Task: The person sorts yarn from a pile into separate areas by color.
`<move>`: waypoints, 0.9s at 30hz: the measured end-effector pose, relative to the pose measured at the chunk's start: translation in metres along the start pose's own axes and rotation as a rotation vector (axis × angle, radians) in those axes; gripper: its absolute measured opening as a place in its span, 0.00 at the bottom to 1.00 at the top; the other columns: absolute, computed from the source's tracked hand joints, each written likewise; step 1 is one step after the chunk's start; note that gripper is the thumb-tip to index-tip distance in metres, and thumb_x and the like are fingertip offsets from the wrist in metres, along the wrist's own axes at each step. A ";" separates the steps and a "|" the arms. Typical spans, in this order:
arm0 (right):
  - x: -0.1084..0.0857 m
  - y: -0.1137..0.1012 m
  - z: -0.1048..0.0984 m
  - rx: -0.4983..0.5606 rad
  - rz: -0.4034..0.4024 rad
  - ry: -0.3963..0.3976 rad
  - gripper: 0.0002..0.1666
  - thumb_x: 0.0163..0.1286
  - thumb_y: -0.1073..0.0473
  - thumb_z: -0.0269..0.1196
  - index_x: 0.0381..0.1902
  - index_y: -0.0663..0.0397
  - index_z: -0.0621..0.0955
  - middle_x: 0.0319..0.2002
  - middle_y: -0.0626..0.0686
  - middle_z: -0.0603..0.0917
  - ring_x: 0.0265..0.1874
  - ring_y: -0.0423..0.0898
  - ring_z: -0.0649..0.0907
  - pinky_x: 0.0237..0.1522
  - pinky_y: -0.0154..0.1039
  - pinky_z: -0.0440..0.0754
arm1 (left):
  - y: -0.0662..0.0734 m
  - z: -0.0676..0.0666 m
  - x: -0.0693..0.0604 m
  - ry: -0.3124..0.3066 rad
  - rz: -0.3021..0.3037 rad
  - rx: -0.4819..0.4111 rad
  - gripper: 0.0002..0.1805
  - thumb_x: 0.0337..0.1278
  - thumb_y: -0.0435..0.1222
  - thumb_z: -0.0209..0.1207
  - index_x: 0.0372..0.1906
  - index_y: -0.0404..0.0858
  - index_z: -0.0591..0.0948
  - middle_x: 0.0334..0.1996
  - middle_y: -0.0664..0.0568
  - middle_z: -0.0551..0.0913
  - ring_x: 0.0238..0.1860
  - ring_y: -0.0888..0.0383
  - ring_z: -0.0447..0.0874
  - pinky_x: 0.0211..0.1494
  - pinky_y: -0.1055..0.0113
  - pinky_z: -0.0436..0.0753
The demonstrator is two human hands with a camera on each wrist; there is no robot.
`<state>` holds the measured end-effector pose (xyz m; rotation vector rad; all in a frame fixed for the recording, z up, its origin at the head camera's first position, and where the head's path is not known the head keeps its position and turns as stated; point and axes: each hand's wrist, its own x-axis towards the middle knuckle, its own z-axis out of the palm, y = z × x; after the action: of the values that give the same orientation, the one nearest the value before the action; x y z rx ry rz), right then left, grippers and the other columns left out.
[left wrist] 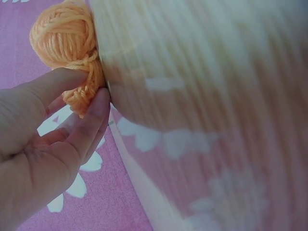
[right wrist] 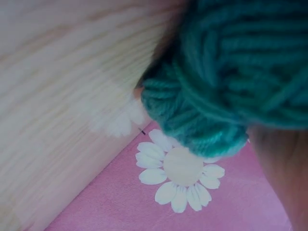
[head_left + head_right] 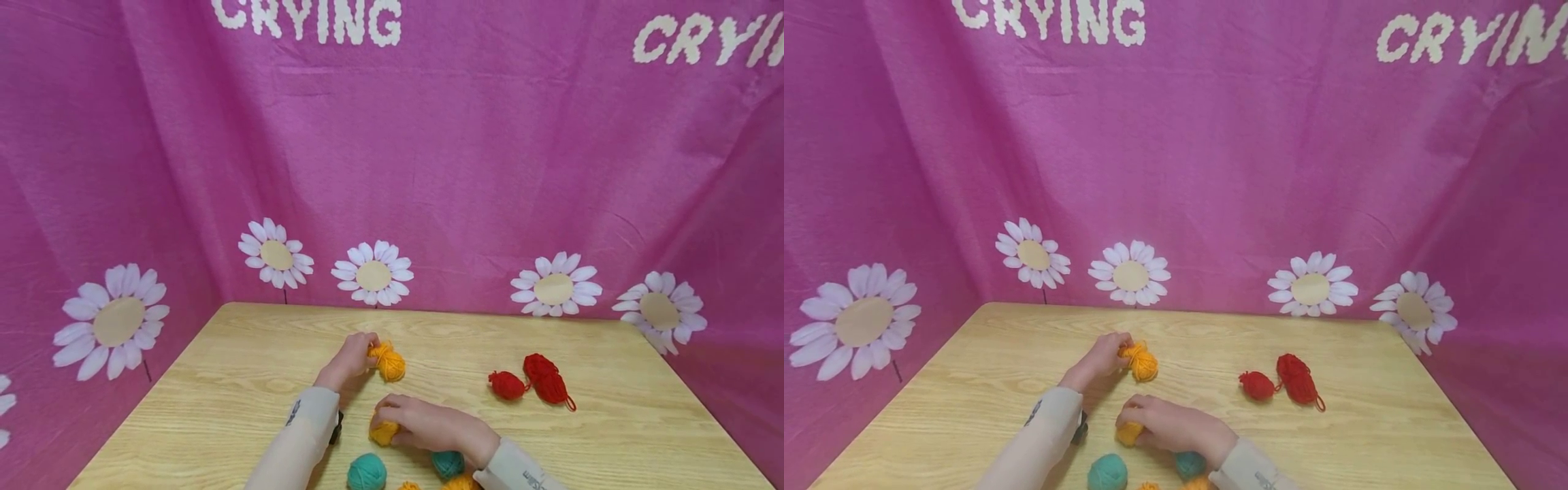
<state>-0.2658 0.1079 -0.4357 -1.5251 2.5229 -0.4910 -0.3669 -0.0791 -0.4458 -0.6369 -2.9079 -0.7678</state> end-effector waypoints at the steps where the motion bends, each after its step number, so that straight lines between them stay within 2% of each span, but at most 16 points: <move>1: 0.000 0.001 0.000 -0.001 -0.007 0.012 0.18 0.68 0.61 0.63 0.55 0.46 0.78 0.55 0.46 0.79 0.53 0.38 0.78 0.59 0.29 0.77 | 0.000 0.000 0.000 0.003 0.003 -0.002 0.08 0.53 0.25 0.66 0.37 0.32 0.79 0.32 0.42 0.79 0.35 0.51 0.74 0.43 0.58 0.79; 12: 0.000 0.017 -0.007 0.004 -0.052 0.133 0.18 0.67 0.65 0.63 0.54 0.51 0.77 0.52 0.49 0.80 0.53 0.43 0.79 0.60 0.34 0.78 | -0.002 0.000 0.000 -0.006 -0.004 0.005 0.07 0.54 0.26 0.65 0.37 0.33 0.79 0.32 0.43 0.78 0.35 0.52 0.72 0.43 0.59 0.77; 19: -0.002 0.032 -0.012 0.070 0.031 0.166 0.18 0.67 0.66 0.63 0.54 0.52 0.76 0.53 0.50 0.79 0.54 0.45 0.78 0.58 0.36 0.79 | -0.003 0.000 0.000 -0.002 0.012 0.011 0.07 0.53 0.25 0.66 0.36 0.33 0.79 0.32 0.42 0.80 0.35 0.51 0.73 0.44 0.56 0.78; 27: -0.001 0.042 -0.014 0.102 0.116 0.206 0.19 0.67 0.67 0.62 0.55 0.51 0.77 0.54 0.50 0.79 0.55 0.47 0.78 0.61 0.43 0.78 | -0.003 0.001 0.000 -0.008 0.014 -0.005 0.08 0.53 0.25 0.65 0.36 0.33 0.79 0.33 0.42 0.81 0.36 0.51 0.74 0.46 0.55 0.78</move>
<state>-0.3041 0.1299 -0.4370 -1.3468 2.6714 -0.7823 -0.3684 -0.0809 -0.4478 -0.6614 -2.9068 -0.7724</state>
